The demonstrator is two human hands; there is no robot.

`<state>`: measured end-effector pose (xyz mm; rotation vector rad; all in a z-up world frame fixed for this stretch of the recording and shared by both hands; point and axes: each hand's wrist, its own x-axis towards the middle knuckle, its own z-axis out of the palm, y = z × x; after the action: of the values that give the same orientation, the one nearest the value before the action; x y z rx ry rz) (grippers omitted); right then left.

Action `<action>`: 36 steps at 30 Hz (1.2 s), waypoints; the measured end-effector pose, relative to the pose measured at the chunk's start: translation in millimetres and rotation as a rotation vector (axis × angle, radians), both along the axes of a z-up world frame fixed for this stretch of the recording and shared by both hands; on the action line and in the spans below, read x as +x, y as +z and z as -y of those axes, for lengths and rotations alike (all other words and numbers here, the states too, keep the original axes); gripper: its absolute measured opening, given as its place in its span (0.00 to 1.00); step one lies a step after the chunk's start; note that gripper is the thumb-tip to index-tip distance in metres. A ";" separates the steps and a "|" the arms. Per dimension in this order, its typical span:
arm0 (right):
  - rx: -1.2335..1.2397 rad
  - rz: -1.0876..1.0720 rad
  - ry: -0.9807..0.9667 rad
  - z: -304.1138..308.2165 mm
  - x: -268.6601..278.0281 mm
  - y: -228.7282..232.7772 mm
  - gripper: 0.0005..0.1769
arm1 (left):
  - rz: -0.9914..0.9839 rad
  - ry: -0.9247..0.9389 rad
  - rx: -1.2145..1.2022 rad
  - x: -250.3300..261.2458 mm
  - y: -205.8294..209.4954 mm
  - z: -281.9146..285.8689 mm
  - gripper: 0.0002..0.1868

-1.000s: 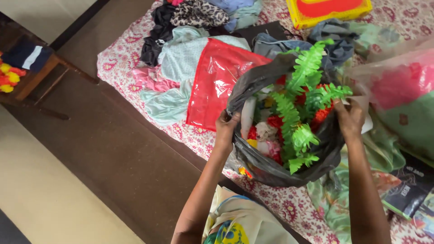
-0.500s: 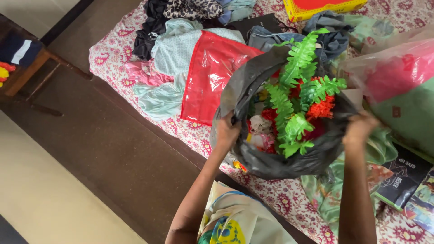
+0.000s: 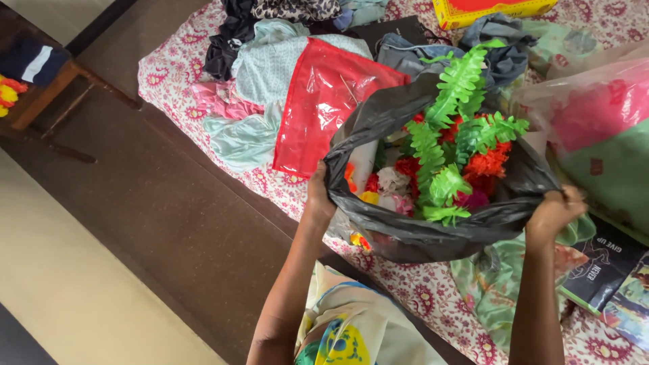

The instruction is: The person sorts through artificial flowers and green leaf garlands in a black plastic bag, removes a floral garland to check it, and then ties the bag shut.

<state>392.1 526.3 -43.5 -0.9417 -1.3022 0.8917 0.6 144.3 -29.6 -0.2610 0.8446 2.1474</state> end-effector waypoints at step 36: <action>-0.272 0.156 0.762 183.2 -277.9 189.8 0.14 | -1.483 0.053 -0.754 46.3 157.2 27.8 0.18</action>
<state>114.2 343.1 146.3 -0.7214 -1.7425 1.6361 46.9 116.5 127.7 1.0981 2.4246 1.6923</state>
